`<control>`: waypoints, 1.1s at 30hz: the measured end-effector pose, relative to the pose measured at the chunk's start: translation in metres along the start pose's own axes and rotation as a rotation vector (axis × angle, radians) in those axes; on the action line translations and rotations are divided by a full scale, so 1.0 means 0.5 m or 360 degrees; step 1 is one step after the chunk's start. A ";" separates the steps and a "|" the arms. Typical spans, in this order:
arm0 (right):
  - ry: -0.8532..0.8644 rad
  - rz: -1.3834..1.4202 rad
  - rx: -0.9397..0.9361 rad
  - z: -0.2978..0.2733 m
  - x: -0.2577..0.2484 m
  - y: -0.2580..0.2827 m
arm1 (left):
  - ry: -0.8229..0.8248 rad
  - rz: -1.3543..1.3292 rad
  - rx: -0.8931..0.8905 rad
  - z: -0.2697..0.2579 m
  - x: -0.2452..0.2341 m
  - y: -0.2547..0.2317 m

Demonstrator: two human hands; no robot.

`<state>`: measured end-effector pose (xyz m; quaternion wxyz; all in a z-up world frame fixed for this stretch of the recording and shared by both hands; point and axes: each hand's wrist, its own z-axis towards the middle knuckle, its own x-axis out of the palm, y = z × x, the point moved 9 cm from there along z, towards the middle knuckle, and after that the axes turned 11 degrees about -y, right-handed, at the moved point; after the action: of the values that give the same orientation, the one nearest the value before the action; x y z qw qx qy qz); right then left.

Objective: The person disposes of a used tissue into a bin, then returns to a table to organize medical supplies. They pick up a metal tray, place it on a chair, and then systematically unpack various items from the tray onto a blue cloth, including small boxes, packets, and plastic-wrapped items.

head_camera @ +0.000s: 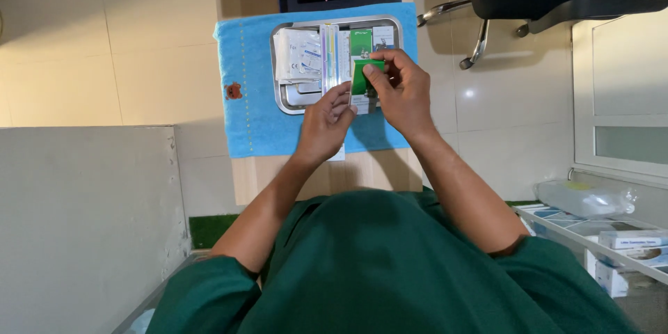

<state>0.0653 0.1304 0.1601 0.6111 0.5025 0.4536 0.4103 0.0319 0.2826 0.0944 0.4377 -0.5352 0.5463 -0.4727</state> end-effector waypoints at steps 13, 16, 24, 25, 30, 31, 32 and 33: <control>0.0277 0.0203 0.0503 0.008 0.011 -0.105 | 0.0300 -0.0532 -0.0421 0.004 0.001 0.077; 0.0271 0.0139 0.0510 0.008 0.010 -0.104 | 0.0296 -0.0536 -0.0420 0.005 -0.001 0.083; 0.0674 0.0003 0.0676 -0.024 0.057 -0.170 | -0.0083 -0.0011 -0.0253 -0.025 -0.109 0.209; 0.0679 0.0003 0.0691 -0.018 0.056 -0.218 | -0.0086 -0.0011 -0.0268 -0.040 -0.122 0.216; 0.0076 -0.0790 0.0436 0.057 -0.002 -0.300 | -0.0569 0.0547 -0.0466 -0.106 -0.249 0.339; 0.0081 -0.0791 0.0448 0.065 0.010 -0.313 | -0.0568 0.0551 -0.0478 -0.110 -0.255 0.354; 0.0038 -0.0920 0.0311 0.079 0.016 -0.311 | -0.0590 0.0692 -0.0366 -0.111 -0.262 0.357; -0.0004 -0.1047 0.0171 0.091 0.024 -0.308 | -0.0609 0.0833 -0.0252 -0.113 -0.268 0.358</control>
<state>0.1194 0.1063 0.0104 0.6840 0.3611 0.6118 0.1658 -0.0484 0.4156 -0.0761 0.5960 -0.4881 0.6082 -0.1911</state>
